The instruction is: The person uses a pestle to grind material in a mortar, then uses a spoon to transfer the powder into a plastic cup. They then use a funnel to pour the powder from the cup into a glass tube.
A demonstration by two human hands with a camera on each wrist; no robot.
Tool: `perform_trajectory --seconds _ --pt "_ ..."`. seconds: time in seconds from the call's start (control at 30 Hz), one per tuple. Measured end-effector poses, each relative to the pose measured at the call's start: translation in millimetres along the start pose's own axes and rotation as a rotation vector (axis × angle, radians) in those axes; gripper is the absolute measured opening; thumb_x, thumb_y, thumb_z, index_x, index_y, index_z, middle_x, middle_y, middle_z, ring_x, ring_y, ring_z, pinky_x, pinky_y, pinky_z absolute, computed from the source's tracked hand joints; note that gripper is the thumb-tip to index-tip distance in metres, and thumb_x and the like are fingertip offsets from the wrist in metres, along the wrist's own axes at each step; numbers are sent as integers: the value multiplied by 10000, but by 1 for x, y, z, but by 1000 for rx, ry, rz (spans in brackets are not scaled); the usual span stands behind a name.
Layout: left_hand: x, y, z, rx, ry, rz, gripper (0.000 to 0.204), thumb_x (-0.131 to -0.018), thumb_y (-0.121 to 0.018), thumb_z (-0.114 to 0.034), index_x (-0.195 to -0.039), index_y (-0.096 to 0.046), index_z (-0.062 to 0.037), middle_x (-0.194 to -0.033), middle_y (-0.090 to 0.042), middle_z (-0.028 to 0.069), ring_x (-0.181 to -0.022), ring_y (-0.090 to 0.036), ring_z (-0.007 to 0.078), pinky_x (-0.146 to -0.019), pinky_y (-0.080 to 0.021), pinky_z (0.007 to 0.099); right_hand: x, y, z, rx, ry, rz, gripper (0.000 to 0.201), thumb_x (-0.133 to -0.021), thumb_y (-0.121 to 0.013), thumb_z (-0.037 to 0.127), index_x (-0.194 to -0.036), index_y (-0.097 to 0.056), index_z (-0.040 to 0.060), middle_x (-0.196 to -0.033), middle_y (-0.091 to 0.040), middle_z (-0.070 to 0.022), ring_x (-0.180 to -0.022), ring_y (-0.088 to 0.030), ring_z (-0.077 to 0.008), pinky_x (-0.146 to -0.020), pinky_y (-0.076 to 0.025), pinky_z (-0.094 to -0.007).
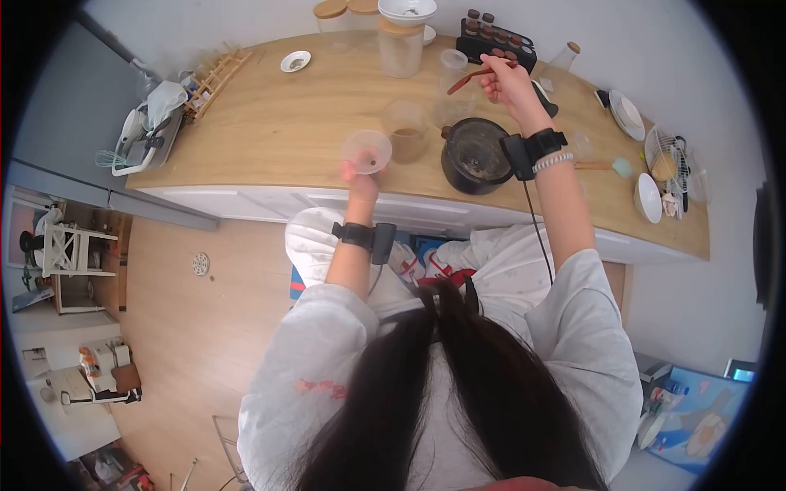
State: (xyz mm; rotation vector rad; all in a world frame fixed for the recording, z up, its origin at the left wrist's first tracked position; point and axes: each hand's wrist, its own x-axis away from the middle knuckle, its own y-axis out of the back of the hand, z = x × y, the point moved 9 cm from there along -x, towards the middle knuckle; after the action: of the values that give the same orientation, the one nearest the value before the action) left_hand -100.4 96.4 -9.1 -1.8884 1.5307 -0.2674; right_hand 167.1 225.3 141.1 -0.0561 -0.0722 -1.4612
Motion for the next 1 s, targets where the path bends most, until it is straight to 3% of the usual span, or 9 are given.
perform_trajectory --seconds 0.13,0.23,0.33,0.53,0.63,0.83,1.0 --pt "0 2 1 59 17 -75 721 -695 -419 -719 -910 -521 -38 -709 -510 72 -516 -462 190 -452 -360 294 -13 -19 -13 151 -106 106 218 -817 -523 240 -857 -560 29 -682 -625 -76 -569 -574 -114 -530 -466 -222" --pt "1 6 7 65 23 -72 724 -682 -442 -715 -929 -519 -39 -724 -515 71 -517 -467 189 -449 -364 293 -29 -13 -22 434 -122 102 271 -810 -549 275 -823 -578 6 -660 -621 -89 -601 -590 -140 -552 -467 -254" --pt "1 10 12 82 42 -88 728 -674 -450 -715 -933 -519 -37 -726 -515 71 -519 -470 186 -448 -363 289 -29 -11 1 817 162 -6 317 -801 -578 309 -775 -598 -7 -645 -614 -101 -617 -600 -177 -570 -460 -298" --pt "1 2 -1 34 -18 -60 738 -675 -451 -720 -922 -523 -29 -721 -513 68 -525 -474 181 -452 -362 284 -29 -22 1 874 444 -5 327 -785 -603 327 -767 -624 1 -686 -617 -124 -651 -602 -261 -602 -457 -340" --pt "-1 1 1 49 -25 -24 738 -676 -451 -720 -913 -526 -25 -721 -514 68 -528 -475 181 -457 -364 285 -25 -36 -1 1031 488 29 327 -783 -600 319 -769 -624 -7 -714 -618 -148 -680 -601 -289 -623 -461 -353" --pt "0 -1 0 47 -14 -17 735 -675 -458 -711 -926 -527 -24 -737 -517 72 -541 -479 185 -466 -368 289 -25 -41 0 951 402 10 323 -775 -607 319 -748 -628 -3 -726 -617 -159 -696 -604 -296 -625 -463 -361" --pt "-1 1 2 63 -12 -30 731 -677 -468 -700 -947 -526 -23 -766 -523 75 -551 -483 188 -471 -370 293 -45 -21 -17 789 360 -27 317 -768 -630 307 -739 -625 -8 -664 -615 -115 -632 -609 -230 -594 -461 -324"
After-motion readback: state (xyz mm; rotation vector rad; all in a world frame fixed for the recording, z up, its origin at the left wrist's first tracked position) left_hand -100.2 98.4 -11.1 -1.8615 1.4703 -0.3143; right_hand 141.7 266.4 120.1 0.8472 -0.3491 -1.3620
